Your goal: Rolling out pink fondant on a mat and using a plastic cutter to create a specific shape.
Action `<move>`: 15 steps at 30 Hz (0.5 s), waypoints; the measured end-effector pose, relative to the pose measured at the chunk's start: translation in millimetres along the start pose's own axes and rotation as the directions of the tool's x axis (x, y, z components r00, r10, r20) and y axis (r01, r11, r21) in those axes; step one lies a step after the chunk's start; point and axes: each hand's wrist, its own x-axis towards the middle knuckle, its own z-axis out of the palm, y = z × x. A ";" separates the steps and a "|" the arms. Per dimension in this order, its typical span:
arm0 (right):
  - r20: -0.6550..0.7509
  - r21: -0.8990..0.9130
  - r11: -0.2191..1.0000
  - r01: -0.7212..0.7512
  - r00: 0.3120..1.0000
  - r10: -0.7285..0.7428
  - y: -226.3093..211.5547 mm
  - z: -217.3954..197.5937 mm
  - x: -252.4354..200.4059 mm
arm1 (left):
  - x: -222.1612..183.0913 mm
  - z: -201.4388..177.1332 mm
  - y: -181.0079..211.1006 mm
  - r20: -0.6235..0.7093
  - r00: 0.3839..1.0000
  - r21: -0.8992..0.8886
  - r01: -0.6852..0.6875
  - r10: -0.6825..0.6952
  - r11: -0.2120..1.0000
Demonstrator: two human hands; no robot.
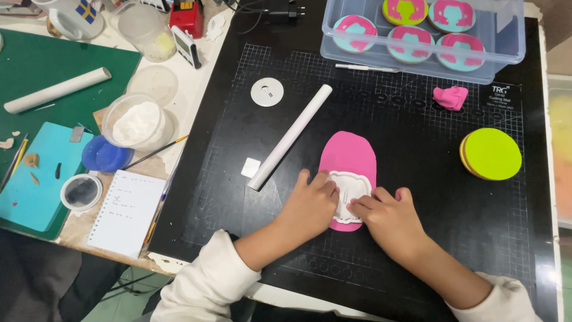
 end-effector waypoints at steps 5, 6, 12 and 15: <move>0.019 -0.038 0.999 0.021 1.000 -0.020 -3.5 -3.0 1.6 | -7.2 -4.6 9.6 0.106 0.994 0.035 -0.013 0.010 0.999; 0.022 -0.036 0.999 0.020 1.000 -0.020 -3.5 -4.7 1.0 | -6.1 -2.7 9.5 0.108 0.994 0.032 -0.013 0.009 0.999; -0.068 -0.030 0.999 0.025 0.997 -0.027 0.3 -15.4 -2.5 | -4.0 -0.8 6.3 0.122 0.992 -0.007 0.023 -0.022 1.000; 0.008 -0.046 0.999 0.026 1.000 -0.026 -2.0 3.0 -2.4 | -8.0 1.2 12.5 0.094 0.995 0.036 0.013 -0.016 0.999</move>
